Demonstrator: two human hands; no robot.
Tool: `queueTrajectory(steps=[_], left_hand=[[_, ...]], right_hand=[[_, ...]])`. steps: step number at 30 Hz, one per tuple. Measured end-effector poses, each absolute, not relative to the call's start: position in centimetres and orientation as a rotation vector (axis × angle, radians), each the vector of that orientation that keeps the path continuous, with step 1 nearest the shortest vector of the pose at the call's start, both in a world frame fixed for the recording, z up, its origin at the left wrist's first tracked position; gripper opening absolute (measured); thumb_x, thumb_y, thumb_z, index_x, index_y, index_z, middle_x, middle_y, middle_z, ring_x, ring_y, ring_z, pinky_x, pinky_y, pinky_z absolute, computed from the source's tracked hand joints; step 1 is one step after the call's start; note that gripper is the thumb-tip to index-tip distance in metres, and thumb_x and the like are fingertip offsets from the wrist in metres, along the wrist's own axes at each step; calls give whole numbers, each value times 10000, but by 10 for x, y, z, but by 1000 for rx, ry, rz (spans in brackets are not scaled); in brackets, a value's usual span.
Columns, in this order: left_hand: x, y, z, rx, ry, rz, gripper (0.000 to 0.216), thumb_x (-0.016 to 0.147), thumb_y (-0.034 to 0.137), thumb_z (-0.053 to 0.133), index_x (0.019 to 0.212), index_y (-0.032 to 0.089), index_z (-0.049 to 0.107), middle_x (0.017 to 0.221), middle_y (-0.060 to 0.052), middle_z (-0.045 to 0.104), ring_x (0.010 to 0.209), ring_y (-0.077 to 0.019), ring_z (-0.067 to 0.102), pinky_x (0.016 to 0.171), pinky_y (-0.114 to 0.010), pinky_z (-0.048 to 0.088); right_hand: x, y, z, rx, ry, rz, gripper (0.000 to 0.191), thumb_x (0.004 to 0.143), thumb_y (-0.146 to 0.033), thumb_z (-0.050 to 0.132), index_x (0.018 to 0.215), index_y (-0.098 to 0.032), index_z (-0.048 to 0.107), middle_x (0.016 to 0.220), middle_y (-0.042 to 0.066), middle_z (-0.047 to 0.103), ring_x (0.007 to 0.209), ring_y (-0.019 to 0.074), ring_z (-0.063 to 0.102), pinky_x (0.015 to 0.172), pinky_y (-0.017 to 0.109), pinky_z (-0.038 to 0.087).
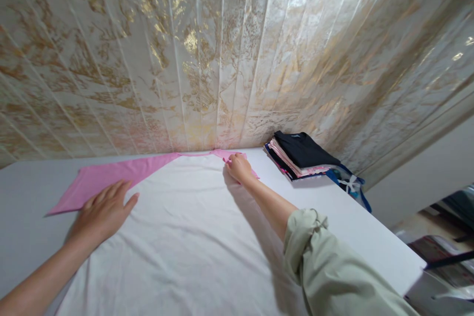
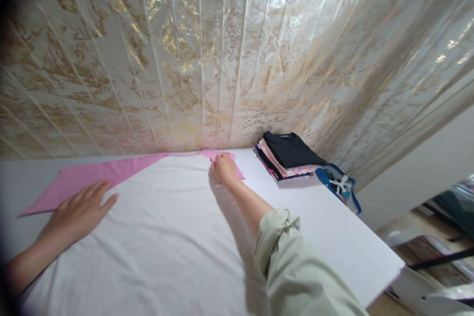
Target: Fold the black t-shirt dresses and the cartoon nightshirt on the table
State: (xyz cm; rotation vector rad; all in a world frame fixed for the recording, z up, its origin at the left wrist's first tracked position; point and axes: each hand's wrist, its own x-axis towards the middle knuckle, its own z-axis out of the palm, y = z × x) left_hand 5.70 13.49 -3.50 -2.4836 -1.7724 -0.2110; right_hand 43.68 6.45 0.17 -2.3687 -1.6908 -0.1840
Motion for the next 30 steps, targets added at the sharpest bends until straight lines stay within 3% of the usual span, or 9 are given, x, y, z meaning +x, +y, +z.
queueTrajectory(steps=[11, 17, 21, 24, 30], left_hand=[[57, 134, -35, -2483, -1783, -243, 663, 945, 496, 173, 1451, 114, 368, 1527, -126, 391, 1387, -292, 352, 1117, -488, 270], [57, 134, -35, -2483, -1786, -255, 661, 945, 500, 187, 1449, 115, 375, 1529, -119, 390, 1384, -299, 352, 1116, -497, 271], [57, 135, -35, -2490, -1772, -257, 671, 942, 504, 170, 1450, 112, 367, 1531, -126, 383, 1389, -296, 345, 1117, -495, 266], [58, 135, -36, -2482, -1798, -250, 670, 938, 504, 168, 1449, 119, 368, 1533, -128, 380, 1390, -296, 343, 1116, -497, 265], [57, 136, -37, -2489, -1766, -258, 678, 937, 497, 150, 1442, 105, 376, 1525, -130, 389, 1384, -299, 352, 1121, -486, 258]], right_hand=[[439, 71, 1, -2386, -1654, -221, 336, 988, -231, 339, 1154, -175, 625, 1139, 128, 635, 1027, 229, 571, 800, 287, 408], [432, 50, -1, -2298, -1824, -166, 301, 968, -344, 434, 1091, -220, 680, 1098, 94, 661, 1030, 226, 575, 857, 283, 404], [447, 37, -2, -2410, -1650, -194, 382, 1007, -307, 313, 1233, -199, 602, 1235, 127, 603, 1129, 233, 542, 928, 310, 393], [462, 22, -11, -2479, -1606, -147, 381, 1003, -299, 330, 1280, -192, 569, 1304, 132, 577, 1184, 233, 524, 963, 333, 384], [479, -14, -28, -2499, -1642, -58, 507, 1002, -417, 329, 1453, -195, 386, 1540, 106, 354, 1402, 237, 305, 1102, 439, 255]])
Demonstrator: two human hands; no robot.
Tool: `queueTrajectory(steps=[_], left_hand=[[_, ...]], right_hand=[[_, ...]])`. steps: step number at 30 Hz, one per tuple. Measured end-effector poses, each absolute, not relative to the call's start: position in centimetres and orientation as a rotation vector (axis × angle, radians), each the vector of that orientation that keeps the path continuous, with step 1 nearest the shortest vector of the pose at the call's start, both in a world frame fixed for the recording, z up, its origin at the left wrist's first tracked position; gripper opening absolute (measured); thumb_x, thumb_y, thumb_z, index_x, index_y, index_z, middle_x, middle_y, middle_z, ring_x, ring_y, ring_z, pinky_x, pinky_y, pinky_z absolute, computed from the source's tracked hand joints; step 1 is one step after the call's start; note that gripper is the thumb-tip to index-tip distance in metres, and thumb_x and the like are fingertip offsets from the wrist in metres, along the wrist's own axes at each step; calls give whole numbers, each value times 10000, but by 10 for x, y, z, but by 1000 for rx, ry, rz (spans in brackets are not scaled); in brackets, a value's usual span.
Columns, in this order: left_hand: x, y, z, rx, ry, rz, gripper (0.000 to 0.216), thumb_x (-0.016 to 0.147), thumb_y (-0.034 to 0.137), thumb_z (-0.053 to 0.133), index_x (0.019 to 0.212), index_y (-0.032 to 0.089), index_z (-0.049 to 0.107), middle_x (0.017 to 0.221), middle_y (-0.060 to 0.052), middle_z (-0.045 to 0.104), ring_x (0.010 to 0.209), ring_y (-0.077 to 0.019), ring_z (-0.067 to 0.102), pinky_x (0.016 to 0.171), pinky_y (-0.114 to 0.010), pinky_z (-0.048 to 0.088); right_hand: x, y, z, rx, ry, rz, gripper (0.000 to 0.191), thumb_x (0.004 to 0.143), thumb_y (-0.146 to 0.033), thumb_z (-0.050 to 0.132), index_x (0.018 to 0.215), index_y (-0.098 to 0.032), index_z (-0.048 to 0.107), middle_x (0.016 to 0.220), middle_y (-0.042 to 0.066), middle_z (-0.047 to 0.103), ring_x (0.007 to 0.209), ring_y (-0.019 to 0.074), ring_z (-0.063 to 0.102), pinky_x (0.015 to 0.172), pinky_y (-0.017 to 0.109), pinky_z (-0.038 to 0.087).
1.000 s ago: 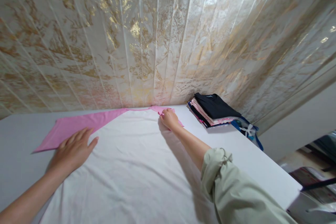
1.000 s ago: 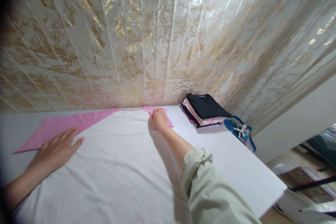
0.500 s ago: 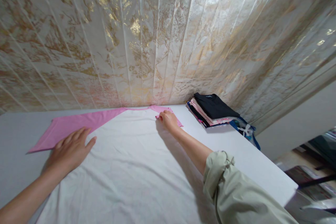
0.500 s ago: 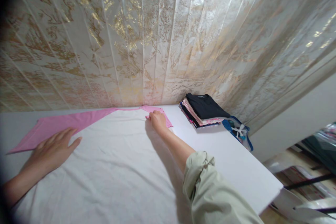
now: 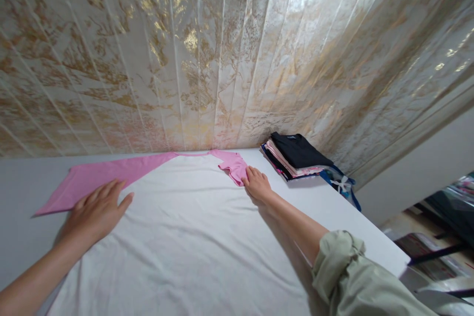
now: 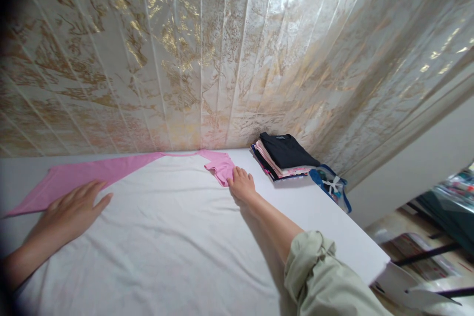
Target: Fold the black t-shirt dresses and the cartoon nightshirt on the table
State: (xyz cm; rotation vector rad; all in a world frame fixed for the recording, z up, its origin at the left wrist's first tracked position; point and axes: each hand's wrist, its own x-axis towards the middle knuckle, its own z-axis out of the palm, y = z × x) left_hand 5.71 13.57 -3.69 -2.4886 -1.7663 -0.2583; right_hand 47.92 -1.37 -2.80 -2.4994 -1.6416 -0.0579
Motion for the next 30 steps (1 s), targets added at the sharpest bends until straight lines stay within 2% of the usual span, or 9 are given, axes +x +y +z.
queueTrajectory(steps=[5, 8, 11, 13, 16, 19, 22, 26, 30], left_hand=[[56, 140, -40, -2497, -1765, -252, 658, 938, 491, 188, 1439, 111, 381, 1520, -135, 396, 1383, -294, 354, 1125, -472, 255], [56, 140, -41, -2479, -1776, -209, 675, 936, 496, 160, 1455, 112, 358, 1532, -125, 381, 1395, -290, 339, 1128, -476, 253], [55, 140, -42, -2455, -1788, -184, 688, 935, 501, 129, 1463, 116, 346, 1541, -113, 369, 1397, -281, 336, 1128, -474, 255], [54, 141, -43, -2457, -1785, -182, 692, 936, 508, 122, 1464, 120, 343, 1544, -109, 366, 1399, -278, 334, 1125, -474, 259], [53, 143, -45, -2455, -1764, -193, 695, 934, 519, 123, 1469, 128, 335, 1546, -108, 364, 1400, -280, 332, 1120, -480, 264], [51, 144, -47, -2442, -1755, -211, 692, 933, 522, 138, 1475, 135, 324, 1548, -106, 360, 1398, -281, 337, 1122, -473, 266], [52, 142, -46, -2446, -1772, -217, 680, 936, 511, 145, 1466, 135, 346, 1540, -108, 376, 1392, -280, 347, 1119, -475, 272], [56, 137, -40, -2451, -1772, -216, 681, 932, 510, 147, 1452, 132, 373, 1534, -105, 388, 1388, -281, 355, 1115, -486, 280], [60, 134, -36, -2431, -1788, -209, 701, 925, 505, 127, 1450, 114, 378, 1525, -110, 400, 1381, -284, 367, 1114, -481, 286]], right_hand=[[485, -1, -8, -2487, -1637, -75, 397, 985, -339, 363, 1287, -171, 557, 1442, 125, 479, 1326, 235, 408, 1070, 380, 307], [480, 26, -1, -2448, -1635, -100, 386, 987, -292, 339, 1279, -159, 554, 1417, 130, 498, 1289, 214, 445, 1063, 327, 311], [472, 50, -8, -2431, -1633, -66, 398, 990, -309, 330, 1284, -158, 552, 1369, 136, 541, 1256, 219, 476, 1046, 334, 330], [470, 61, -15, -2428, -1627, -38, 427, 996, -343, 317, 1343, -180, 506, 1417, 122, 503, 1295, 229, 437, 1065, 382, 313], [472, 68, -25, -2418, -1640, 16, 482, 998, -428, 299, 1442, -265, 393, 1542, 58, 356, 1388, 244, 314, 1109, 482, 241], [477, 69, -29, -2404, -1652, 76, 507, 981, -506, 317, 1451, -328, 381, 1569, 14, 308, 1415, 263, 268, 1112, 537, 212], [484, 71, -26, -2389, -1604, 77, 481, 968, -509, 357, 1416, -351, 429, 1527, 9, 382, 1383, 242, 334, 1103, 488, 264], [502, 84, -13, -2444, -1386, 14, 444, 979, -346, 327, 1375, -220, 484, 1384, 108, 528, 1246, 213, 497, 995, 349, 406], [517, 109, -1, -2510, -1232, 54, 343, 920, -272, 429, 1174, -179, 640, 1192, 126, 656, 1077, 227, 620, 851, 300, 478]])
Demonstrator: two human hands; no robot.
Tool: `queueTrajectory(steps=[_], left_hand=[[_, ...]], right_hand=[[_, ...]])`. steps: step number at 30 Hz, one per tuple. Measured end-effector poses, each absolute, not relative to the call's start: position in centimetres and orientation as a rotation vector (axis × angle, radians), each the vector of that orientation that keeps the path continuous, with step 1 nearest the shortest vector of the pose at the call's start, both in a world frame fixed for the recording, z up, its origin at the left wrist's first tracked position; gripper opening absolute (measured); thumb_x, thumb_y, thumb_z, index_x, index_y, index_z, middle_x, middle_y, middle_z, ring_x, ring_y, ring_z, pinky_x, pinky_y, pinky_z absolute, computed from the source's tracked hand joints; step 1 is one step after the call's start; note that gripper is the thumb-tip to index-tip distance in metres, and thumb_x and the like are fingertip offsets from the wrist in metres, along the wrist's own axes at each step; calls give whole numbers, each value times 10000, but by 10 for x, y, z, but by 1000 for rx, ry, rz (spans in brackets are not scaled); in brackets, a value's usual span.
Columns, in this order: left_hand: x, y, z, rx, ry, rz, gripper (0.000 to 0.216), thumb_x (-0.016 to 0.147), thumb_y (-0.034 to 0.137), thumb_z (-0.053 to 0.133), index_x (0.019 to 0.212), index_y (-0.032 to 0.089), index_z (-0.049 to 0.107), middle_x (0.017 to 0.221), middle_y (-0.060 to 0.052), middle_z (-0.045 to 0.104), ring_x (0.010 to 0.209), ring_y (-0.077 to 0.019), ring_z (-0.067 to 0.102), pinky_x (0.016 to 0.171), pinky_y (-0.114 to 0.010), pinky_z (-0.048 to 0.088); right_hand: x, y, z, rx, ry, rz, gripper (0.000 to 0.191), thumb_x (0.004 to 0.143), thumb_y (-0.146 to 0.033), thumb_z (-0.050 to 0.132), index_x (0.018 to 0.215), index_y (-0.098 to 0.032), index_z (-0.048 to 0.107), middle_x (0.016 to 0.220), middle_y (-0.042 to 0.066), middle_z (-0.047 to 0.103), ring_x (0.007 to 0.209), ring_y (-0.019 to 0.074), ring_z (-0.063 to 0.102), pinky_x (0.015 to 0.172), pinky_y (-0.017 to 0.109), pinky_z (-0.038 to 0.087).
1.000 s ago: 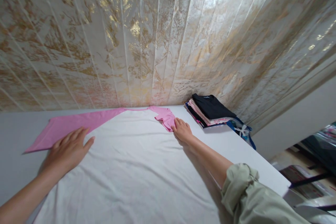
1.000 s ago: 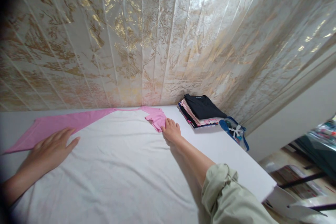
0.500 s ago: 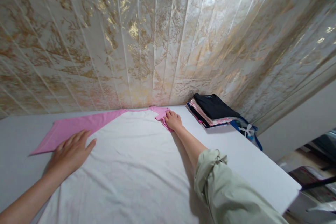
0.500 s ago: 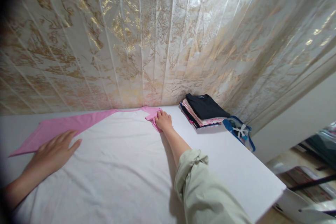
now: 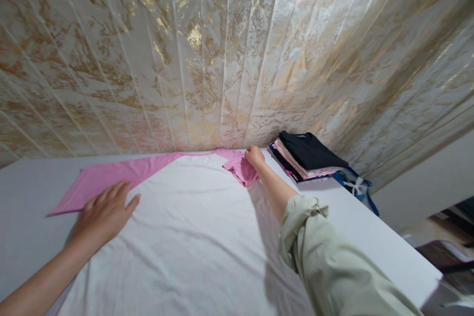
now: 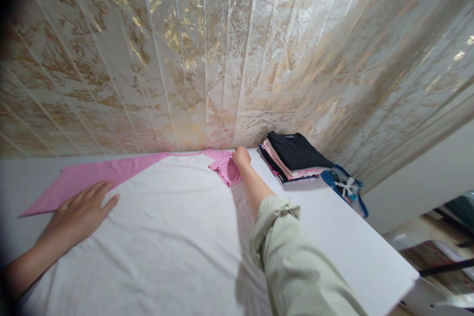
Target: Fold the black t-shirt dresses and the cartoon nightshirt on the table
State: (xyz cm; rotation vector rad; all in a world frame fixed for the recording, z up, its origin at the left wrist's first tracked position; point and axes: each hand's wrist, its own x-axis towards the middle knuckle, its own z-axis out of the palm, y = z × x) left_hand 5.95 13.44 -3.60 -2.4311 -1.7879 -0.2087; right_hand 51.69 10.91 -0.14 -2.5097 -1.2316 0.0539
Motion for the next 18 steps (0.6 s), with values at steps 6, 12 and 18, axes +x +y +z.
queueTrajectory(steps=[6, 12, 18], left_hand=[[57, 134, -37, -2437, -1772, -202, 709, 922, 516, 116, 1455, 128, 378, 1529, -99, 397, 1385, -283, 362, 1106, -482, 295], [54, 136, -41, -2421, -1746, -258, 713, 918, 517, 109, 1435, 125, 406, 1509, -111, 425, 1362, -286, 395, 1092, -481, 313], [53, 138, -45, -2434, -1753, -251, 718, 917, 539, 111, 1443, 141, 395, 1516, -102, 416, 1374, -285, 376, 1088, -490, 312]], right_hand=[[513, 138, -4, -2564, -1128, 108, 347, 841, -412, 596, 1053, -157, 700, 1078, 159, 702, 1023, 280, 660, 793, 332, 509], [518, 144, -10, -2580, -1077, 10, 306, 852, -175, 546, 1136, -134, 652, 1127, 196, 669, 1052, 270, 648, 829, 347, 508], [537, 135, -10, -2529, -1157, -53, 281, 872, -164, 511, 1118, -169, 647, 1094, 140, 683, 1019, 241, 647, 832, 316, 495]])
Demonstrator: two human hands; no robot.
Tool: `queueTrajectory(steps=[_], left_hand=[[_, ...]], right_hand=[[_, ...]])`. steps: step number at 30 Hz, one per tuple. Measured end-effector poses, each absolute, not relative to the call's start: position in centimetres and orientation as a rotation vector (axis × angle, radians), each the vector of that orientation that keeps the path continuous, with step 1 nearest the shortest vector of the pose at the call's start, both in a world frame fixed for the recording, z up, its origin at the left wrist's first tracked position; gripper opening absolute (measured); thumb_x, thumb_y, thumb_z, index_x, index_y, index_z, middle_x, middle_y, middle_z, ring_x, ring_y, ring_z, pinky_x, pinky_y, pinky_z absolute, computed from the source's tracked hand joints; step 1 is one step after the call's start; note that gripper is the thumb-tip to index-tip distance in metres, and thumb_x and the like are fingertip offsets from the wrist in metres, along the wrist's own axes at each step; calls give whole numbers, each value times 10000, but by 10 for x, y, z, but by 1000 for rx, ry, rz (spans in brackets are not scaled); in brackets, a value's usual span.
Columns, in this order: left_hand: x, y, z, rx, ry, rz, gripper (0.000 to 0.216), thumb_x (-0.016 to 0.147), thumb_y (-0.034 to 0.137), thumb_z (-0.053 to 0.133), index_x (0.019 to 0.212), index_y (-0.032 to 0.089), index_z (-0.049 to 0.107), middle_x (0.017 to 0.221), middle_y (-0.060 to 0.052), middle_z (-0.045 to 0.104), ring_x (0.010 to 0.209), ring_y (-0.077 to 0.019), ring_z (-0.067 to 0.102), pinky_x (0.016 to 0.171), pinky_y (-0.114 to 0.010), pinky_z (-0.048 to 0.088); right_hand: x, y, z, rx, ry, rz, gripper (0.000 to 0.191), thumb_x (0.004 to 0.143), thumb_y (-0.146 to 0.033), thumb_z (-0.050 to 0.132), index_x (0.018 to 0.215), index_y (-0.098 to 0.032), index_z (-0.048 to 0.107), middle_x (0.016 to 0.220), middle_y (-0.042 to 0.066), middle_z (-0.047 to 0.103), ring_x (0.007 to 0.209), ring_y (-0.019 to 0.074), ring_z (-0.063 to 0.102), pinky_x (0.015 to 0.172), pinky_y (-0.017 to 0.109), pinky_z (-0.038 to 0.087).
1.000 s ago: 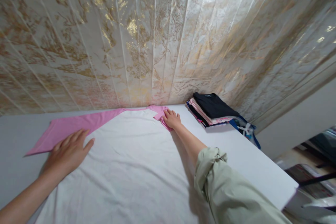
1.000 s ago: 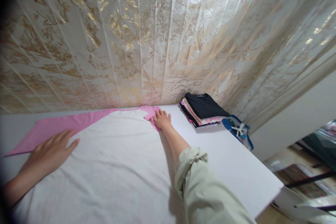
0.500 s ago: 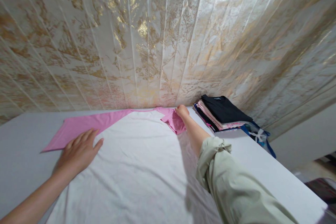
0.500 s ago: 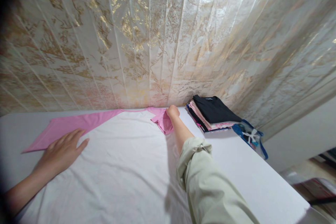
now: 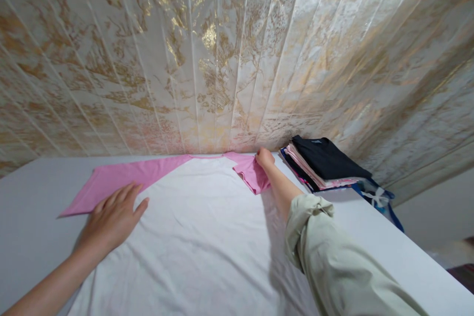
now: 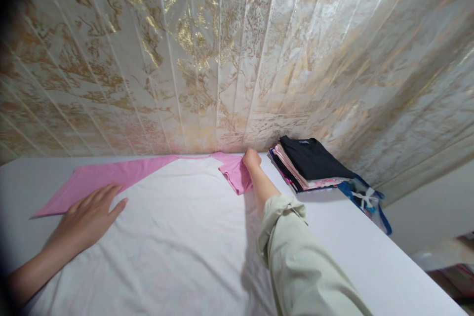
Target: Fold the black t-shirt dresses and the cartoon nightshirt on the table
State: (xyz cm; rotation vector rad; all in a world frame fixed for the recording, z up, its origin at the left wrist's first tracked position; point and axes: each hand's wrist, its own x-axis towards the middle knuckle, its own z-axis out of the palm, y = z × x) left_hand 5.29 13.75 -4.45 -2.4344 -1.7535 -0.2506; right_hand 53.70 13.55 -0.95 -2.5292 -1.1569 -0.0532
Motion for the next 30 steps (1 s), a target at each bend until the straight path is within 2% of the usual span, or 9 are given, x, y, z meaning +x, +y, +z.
queueTrajectory(steps=[5, 9, 14, 18, 20, 24, 26, 30], left_hand=[[52, 140, -48, -2439, -1726, -283, 713, 917, 538, 129, 1433, 133, 407, 1503, -112, 432, 1356, -287, 388, 1091, -490, 300], [56, 137, -43, -2429, -1738, -299, 722, 911, 532, 121, 1425, 122, 420, 1487, -121, 450, 1333, -296, 413, 1082, -490, 308], [59, 134, -36, -2451, -1766, -292, 708, 906, 521, 147, 1419, 124, 432, 1491, -121, 447, 1345, -293, 401, 1088, -488, 306], [57, 136, -38, -2444, -1772, -312, 688, 908, 511, 173, 1423, 132, 429, 1487, -125, 452, 1342, -292, 406, 1090, -489, 305], [56, 137, -40, -2440, -1765, -292, 686, 910, 511, 169, 1432, 138, 413, 1497, -120, 440, 1348, -290, 401, 1093, -485, 301], [54, 138, -43, -2448, -1742, -268, 686, 916, 521, 152, 1440, 148, 391, 1508, -114, 425, 1352, -293, 399, 1089, -492, 305], [55, 138, -43, -2451, -1735, -275, 686, 922, 521, 146, 1439, 144, 391, 1509, -113, 422, 1354, -296, 396, 1088, -497, 306], [58, 134, -38, -2454, -1764, -260, 654, 935, 489, 182, 1439, 132, 396, 1519, -121, 407, 1376, -289, 373, 1107, -481, 290]], right_hand=[[554, 130, -1, -2468, -1262, -61, 347, 900, -126, 423, 1147, -193, 657, 1126, 95, 682, 1032, 193, 631, 845, 254, 465], [549, 130, 0, -2381, -1482, -8, 311, 866, -130, 512, 1057, -258, 720, 1111, 26, 682, 1005, 147, 625, 848, 188, 434], [542, 128, -3, -2387, -1583, 2, 235, 842, -121, 554, 963, -210, 735, 1116, 67, 650, 944, 166, 628, 814, 209, 445], [552, 123, 0, -2400, -1574, -35, 278, 906, -140, 470, 1041, -208, 703, 1132, 81, 630, 980, 179, 619, 854, 242, 444], [555, 121, 1, -2403, -1575, -33, 287, 904, -145, 486, 1105, -214, 680, 1141, 75, 629, 1003, 175, 614, 878, 239, 438], [545, 106, 0, -2405, -1548, -89, 398, 935, -176, 444, 1322, -171, 541, 1269, 123, 573, 1131, 196, 568, 956, 261, 412], [531, 91, -5, -2386, -1577, -118, 416, 971, -226, 382, 1366, -159, 493, 1339, 142, 531, 1212, 209, 519, 1008, 283, 381], [502, 53, -24, -2305, -1779, -49, 464, 972, -393, 429, 1399, -215, 465, 1468, 92, 452, 1344, 207, 399, 1099, 329, 299]])
